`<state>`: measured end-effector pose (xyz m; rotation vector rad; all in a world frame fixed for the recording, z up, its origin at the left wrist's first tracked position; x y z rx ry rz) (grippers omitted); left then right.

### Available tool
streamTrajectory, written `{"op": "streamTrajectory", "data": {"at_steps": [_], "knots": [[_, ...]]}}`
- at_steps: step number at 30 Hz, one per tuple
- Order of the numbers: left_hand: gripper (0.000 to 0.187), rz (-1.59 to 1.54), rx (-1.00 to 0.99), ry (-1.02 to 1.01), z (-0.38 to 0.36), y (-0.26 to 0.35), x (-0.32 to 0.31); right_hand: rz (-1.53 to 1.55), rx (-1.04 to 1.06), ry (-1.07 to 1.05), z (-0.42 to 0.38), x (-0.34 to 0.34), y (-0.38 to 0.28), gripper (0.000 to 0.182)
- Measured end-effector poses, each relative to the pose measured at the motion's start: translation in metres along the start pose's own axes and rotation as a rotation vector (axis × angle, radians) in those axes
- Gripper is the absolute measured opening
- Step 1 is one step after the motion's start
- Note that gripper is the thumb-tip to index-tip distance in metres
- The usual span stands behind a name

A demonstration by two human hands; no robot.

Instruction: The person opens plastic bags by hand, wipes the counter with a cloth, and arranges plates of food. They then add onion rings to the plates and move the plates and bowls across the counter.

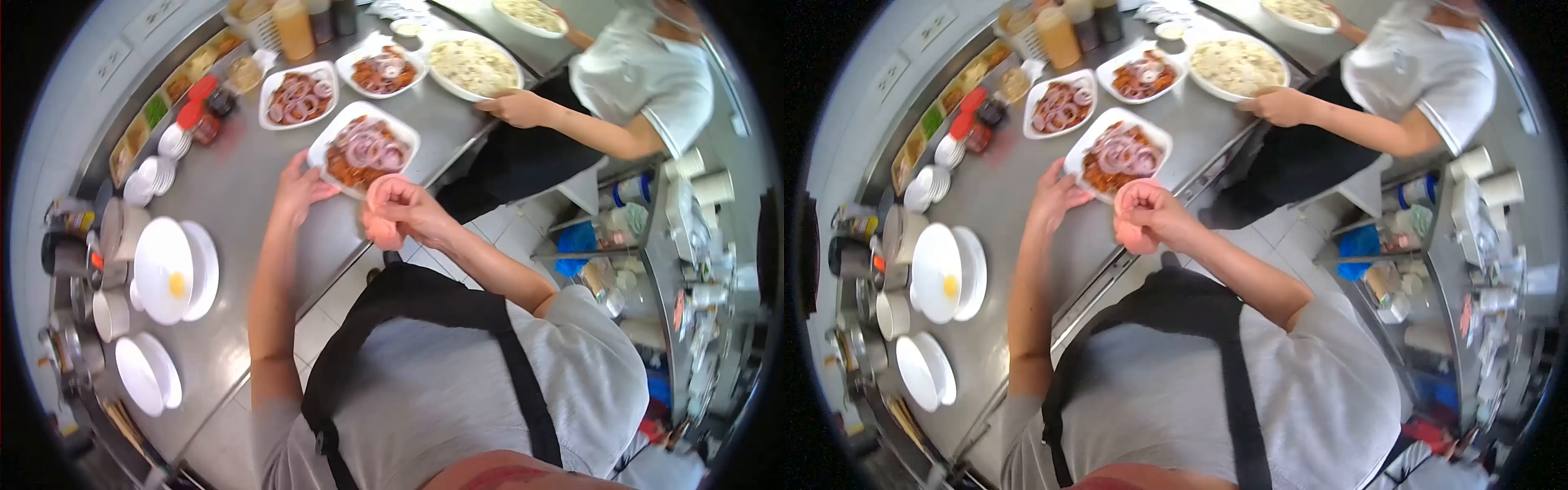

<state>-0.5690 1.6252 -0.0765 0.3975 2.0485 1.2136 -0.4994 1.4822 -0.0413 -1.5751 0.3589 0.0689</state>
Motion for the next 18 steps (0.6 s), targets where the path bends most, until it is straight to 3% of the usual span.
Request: {"op": "streamTrajectory", "data": {"at_steps": [4,9,12,14,18], "knots": [[0.056,-0.286,0.014,-0.037,0.028,-0.014,-0.005,0.042,-0.121,-0.18,-0.001,-0.033,0.001,0.007],[0.066,-0.467,-0.134,0.13,0.056,0.0,0.0,-0.187,-0.1,-0.148,0.02,-0.023,0.042,0.007],[0.055,-0.63,-0.242,0.138,0.081,0.008,0.002,-0.145,-0.089,-0.178,0.029,-0.023,0.049,0.007],[0.03,-0.668,-0.276,0.197,0.088,0.016,0.002,-0.133,-0.094,-0.192,0.031,-0.021,0.051,0.01],[0.026,-0.611,-0.227,0.322,0.097,0.011,0.017,-0.116,-0.073,-0.154,0.036,-0.024,0.049,0.018]]}}
Point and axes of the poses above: each hand's wrist, its own z-axis towards the middle knuckle, its own x-axis out of the back of the hand, y = z × x, the point moved 10 cm from there along z, towards the middle knuckle, and after that the axes turned 15 degrees about -z, right-handed, at the moved point
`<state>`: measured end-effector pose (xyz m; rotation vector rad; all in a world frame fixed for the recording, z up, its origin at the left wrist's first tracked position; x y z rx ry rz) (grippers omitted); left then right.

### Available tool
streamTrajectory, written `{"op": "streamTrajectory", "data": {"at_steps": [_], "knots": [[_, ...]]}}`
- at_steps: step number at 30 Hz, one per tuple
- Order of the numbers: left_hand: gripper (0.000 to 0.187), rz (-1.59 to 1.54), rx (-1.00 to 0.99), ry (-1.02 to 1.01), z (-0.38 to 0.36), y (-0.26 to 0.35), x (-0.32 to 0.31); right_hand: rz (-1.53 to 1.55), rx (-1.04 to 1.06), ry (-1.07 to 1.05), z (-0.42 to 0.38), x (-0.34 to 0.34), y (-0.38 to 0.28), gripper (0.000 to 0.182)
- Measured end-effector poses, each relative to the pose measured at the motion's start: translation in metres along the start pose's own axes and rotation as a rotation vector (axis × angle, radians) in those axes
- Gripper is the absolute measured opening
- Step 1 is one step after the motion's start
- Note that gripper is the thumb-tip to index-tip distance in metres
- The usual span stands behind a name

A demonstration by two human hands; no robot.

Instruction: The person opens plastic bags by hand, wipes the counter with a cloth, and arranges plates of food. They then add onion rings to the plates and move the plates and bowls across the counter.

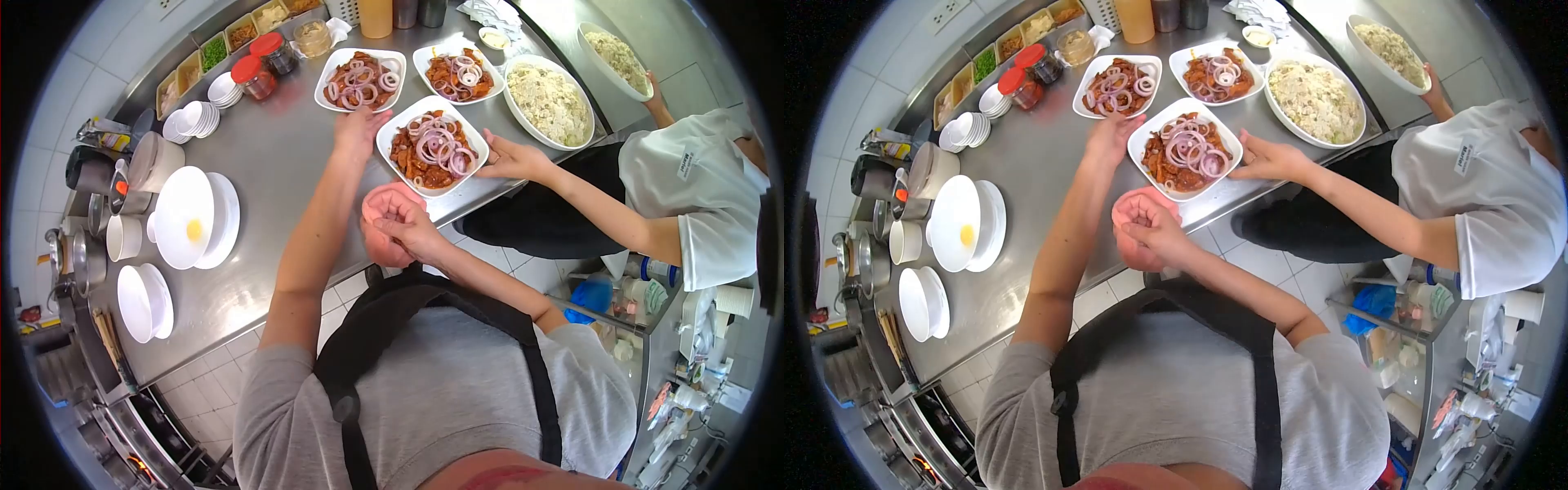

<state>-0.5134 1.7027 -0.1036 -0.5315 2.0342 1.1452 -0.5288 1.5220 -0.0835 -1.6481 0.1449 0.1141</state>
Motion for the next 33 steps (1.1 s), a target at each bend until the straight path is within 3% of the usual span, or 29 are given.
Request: {"op": "streamTrajectory", "data": {"at_steps": [5,7,10,12,14,17,20,22,27,29,33], "knots": [[0.028,0.296,0.031,0.069,-0.008,0.056,0.039,-0.026,-0.01,0.06,-0.002,-0.002,-0.003,0.031],[0.026,0.672,0.003,0.036,-0.023,0.093,0.05,-0.056,-0.016,0.095,-0.004,-0.005,-0.006,0.031],[0.025,0.949,-0.104,0.079,-0.054,0.143,0.078,-0.232,-0.043,0.246,-0.005,0.002,-0.01,0.021],[0.024,1.102,-0.158,0.078,-0.076,0.165,0.094,-0.252,0.036,0.273,0.0,-0.004,-0.019,0.018],[0.04,1.306,-0.187,0.14,-0.103,0.182,0.114,-0.341,0.162,0.354,0.009,-0.003,-0.031,0.016],[0.041,1.303,-0.165,0.077,-0.134,0.186,0.132,-0.528,0.268,0.513,0.035,0.01,-0.046,0.01],[0.039,1.173,-0.141,-0.057,-0.153,0.178,0.133,-0.651,0.295,0.524,0.063,0.002,-0.076,0.01],[0.038,1.101,-0.16,-0.061,-0.164,0.174,0.135,-0.848,0.343,0.298,0.084,-0.028,-0.087,0.008],[0.036,0.919,-0.198,-0.037,-0.159,0.162,0.137,-0.355,0.016,0.304,0.078,-0.017,-0.024,0.008],[0.036,0.749,-0.162,0.008,-0.146,0.163,0.142,0.154,-0.062,0.297,0.069,-0.016,0.011,0.007],[0.037,0.629,-0.203,0.019,-0.105,0.164,0.125,0.482,-0.119,0.148,0.027,-0.043,-0.013,0.017]]}}
Point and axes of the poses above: each hand's wrist, its own z-axis towards the middle knuckle, its own x-axis out of the back of the hand, y = z × x, the point moved 10 cm from there along z, towards the middle knuckle, and after that the axes turned 15 degrees about -z, right-handed, at the moved point
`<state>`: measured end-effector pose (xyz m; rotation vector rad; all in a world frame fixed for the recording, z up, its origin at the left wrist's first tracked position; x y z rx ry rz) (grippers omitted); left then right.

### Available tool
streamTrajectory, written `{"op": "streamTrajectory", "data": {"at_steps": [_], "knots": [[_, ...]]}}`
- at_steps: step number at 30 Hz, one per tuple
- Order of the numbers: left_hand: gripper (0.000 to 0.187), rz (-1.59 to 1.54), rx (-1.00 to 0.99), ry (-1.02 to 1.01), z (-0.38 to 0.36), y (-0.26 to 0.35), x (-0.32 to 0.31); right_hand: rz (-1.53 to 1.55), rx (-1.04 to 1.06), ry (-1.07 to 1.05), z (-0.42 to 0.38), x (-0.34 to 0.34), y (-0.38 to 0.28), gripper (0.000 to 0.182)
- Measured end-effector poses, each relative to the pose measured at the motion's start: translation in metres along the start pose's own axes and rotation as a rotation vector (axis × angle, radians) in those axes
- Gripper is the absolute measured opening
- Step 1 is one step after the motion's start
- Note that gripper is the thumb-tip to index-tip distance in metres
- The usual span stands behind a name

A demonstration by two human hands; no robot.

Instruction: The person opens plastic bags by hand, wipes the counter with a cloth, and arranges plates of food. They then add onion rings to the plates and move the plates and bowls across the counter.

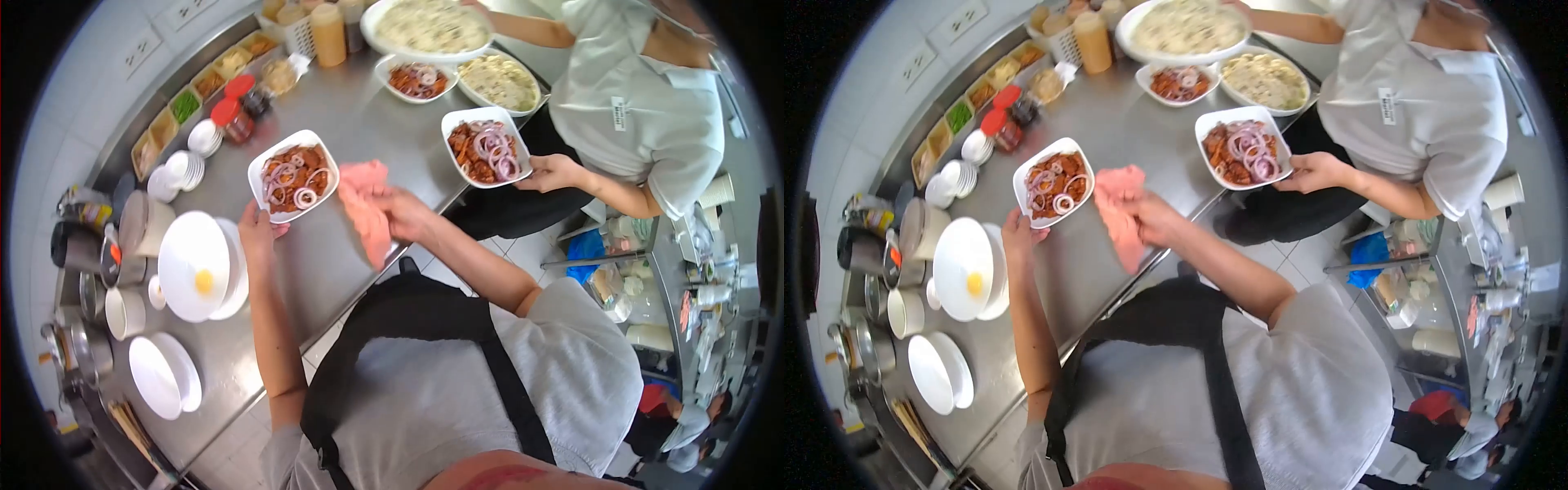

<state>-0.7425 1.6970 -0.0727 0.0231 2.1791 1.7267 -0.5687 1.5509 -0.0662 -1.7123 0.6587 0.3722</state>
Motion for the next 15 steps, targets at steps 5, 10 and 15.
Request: {"op": "streamTrajectory", "data": {"at_steps": [5,10,15], "knots": [[0.036,0.135,-0.019,-0.02,0.059,0.009,-0.013,-0.007,-0.131,-0.121,-0.025,-0.007,0.019,0.016],[0.031,0.268,-0.058,-0.082,0.059,0.016,-0.015,-0.17,-0.059,0.006,-0.034,0.018,0.01,0.014],[0.033,0.22,0.033,-0.084,0.059,0.003,0.002,-0.192,-0.141,-0.023,-0.027,0.02,0.023,0.021]]}}
Point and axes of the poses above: each hand's wrist, its own z-axis towards the middle knuckle, its own x-axis out of the back of the hand, y = z × x, the point moved 10 cm from there along z, towards the middle knuckle, and after that the axes turned 15 degrees about -z, right-handed, at the moved point
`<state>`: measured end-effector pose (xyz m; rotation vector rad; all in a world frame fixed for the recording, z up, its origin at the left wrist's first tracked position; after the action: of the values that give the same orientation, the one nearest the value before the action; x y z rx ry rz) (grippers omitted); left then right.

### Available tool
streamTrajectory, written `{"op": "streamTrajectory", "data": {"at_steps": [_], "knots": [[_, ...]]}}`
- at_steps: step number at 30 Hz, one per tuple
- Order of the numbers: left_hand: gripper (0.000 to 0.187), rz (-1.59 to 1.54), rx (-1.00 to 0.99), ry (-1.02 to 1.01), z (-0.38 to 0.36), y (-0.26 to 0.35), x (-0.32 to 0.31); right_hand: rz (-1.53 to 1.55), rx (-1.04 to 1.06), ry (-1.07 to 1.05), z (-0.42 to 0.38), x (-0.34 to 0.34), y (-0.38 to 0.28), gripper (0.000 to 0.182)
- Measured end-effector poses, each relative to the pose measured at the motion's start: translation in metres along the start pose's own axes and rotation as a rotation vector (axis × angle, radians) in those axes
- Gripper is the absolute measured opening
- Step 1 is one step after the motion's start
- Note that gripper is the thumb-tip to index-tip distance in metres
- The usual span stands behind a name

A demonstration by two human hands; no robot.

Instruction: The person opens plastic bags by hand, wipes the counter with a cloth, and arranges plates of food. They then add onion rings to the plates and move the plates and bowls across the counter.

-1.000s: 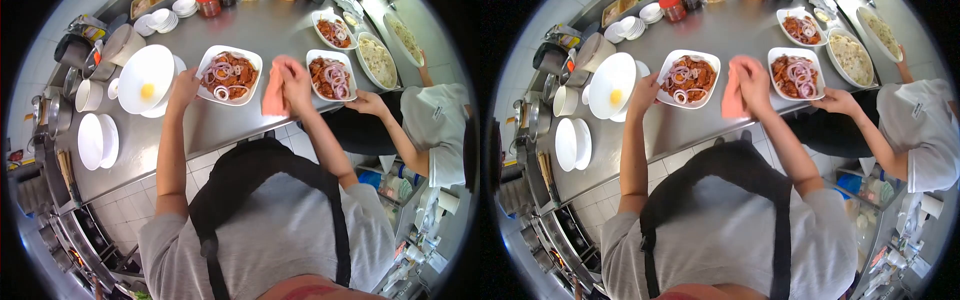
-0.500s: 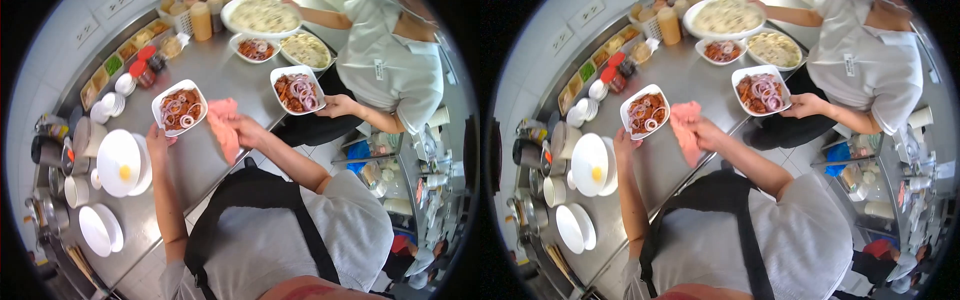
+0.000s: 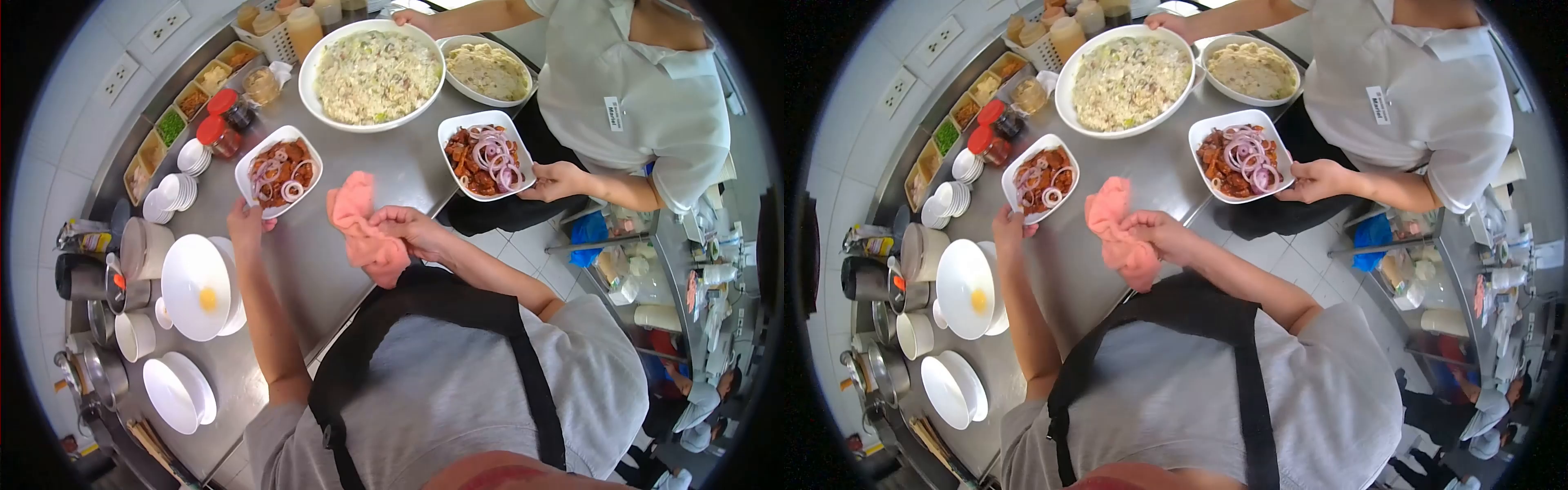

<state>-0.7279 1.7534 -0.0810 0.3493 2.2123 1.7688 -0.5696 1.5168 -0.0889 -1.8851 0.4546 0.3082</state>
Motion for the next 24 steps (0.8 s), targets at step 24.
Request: {"op": "streamTrajectory", "data": {"at_steps": [24], "knots": [[0.026,-0.363,-0.239,-0.211,-0.05,0.176,-0.009,-1.152,0.1,-0.19,0.021,-0.082,0.026,0.022]]}}
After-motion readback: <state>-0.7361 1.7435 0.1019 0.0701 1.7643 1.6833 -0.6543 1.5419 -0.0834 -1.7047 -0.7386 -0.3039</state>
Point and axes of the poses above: each hand's wrist, its own z-axis towards the middle knuckle, its own x-axis out of the back of the hand, y = z × x, the point moved 10 cm from there along z, towards the middle knuckle, and after that the axes turned 15 degrees about -z, right-handed, at the moved point
